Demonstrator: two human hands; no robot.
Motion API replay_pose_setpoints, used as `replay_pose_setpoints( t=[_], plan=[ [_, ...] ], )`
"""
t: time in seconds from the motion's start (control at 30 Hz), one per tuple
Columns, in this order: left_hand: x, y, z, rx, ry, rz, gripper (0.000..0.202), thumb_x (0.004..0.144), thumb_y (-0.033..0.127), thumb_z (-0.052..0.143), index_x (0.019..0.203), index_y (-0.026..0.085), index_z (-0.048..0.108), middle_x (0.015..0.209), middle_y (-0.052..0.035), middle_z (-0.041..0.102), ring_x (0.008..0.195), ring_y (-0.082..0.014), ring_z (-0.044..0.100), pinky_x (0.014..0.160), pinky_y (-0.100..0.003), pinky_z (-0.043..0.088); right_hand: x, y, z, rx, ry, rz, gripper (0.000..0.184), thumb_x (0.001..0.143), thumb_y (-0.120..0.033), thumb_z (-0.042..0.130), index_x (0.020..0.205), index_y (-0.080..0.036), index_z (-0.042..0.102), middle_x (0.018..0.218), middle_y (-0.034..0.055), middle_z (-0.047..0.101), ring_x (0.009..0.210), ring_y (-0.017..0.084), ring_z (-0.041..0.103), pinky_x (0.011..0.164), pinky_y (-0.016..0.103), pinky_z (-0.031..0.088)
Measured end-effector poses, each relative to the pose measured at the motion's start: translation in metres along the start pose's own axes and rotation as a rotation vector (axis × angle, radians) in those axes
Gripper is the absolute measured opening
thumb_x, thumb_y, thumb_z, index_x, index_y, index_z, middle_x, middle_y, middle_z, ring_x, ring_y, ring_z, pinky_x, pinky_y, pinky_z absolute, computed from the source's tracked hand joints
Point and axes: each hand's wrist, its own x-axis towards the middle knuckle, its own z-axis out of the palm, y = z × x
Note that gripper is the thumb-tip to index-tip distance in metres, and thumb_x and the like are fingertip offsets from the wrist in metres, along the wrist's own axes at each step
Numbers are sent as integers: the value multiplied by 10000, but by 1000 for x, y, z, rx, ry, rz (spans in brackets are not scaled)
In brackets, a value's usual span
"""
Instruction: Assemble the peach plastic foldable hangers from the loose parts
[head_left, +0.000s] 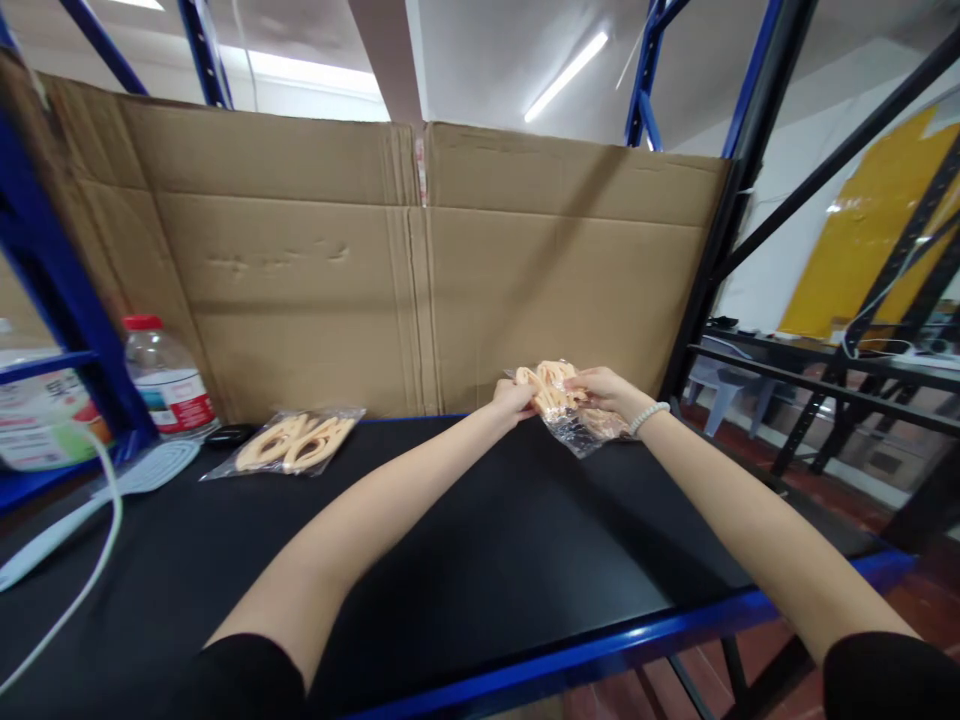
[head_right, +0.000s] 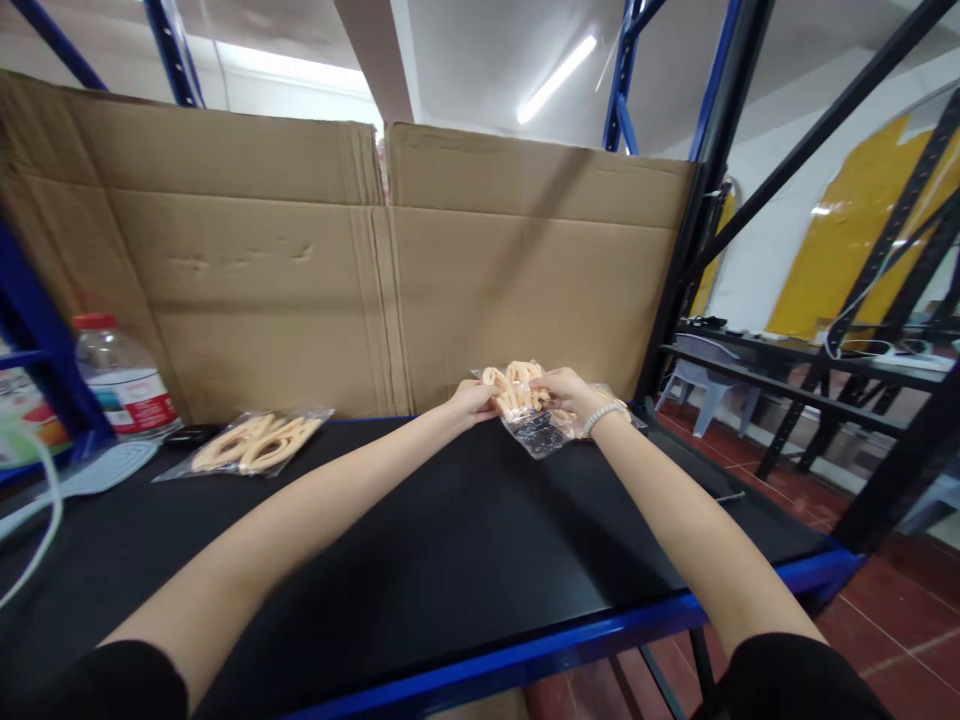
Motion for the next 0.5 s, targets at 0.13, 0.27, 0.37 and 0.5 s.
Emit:
replay_pose_setpoints(
  t=[0.13, 0.27, 0.37, 0.5],
  plan=[
    [-34, -7, -62, -5, 122, -16, 321, 920, 305, 574, 1202, 154, 552, 1198, -99, 584, 1001, -229, 611, 833, -430, 533, -8, 7, 67, 40, -175, -57, 241, 930, -304, 567, 1093, -127, 584, 1001, 56, 625, 787, 143, 627, 665, 297, 553],
    [-73, -19, -111, -20, 252, -29, 316, 922, 305, 572, 1201, 156, 553, 1196, -97, 585, 998, -226, 613, 831, -428, 534, -18, 7, 126, 32, -365, -93, 211, 929, -293, 571, 1046, -119, 594, 938, 40, 630, 729, 124, 620, 624, 269, 545],
    [-99, -31, -133, -32, 339, -21, 321, 921, 304, 573, 1204, 154, 550, 1195, -97, 585, 997, -227, 613, 829, -428, 535, -26, 3, 157, 6, -492, -132, 151, 919, -252, 586, 968, -111, 608, 840, 12, 631, 656, 101, 607, 587, 242, 533],
    [-127, -46, -149, -45, 369, -65, 317, 923, 301, 572, 1202, 153, 550, 1174, -92, 594, 972, -217, 619, 808, -412, 543, -33, 2, 177, -59, -563, -205, 130, 801, -135, 697, 910, -91, 640, 703, 5, 647, 587, 95, 600, 574, 211, 510]
  ],
)
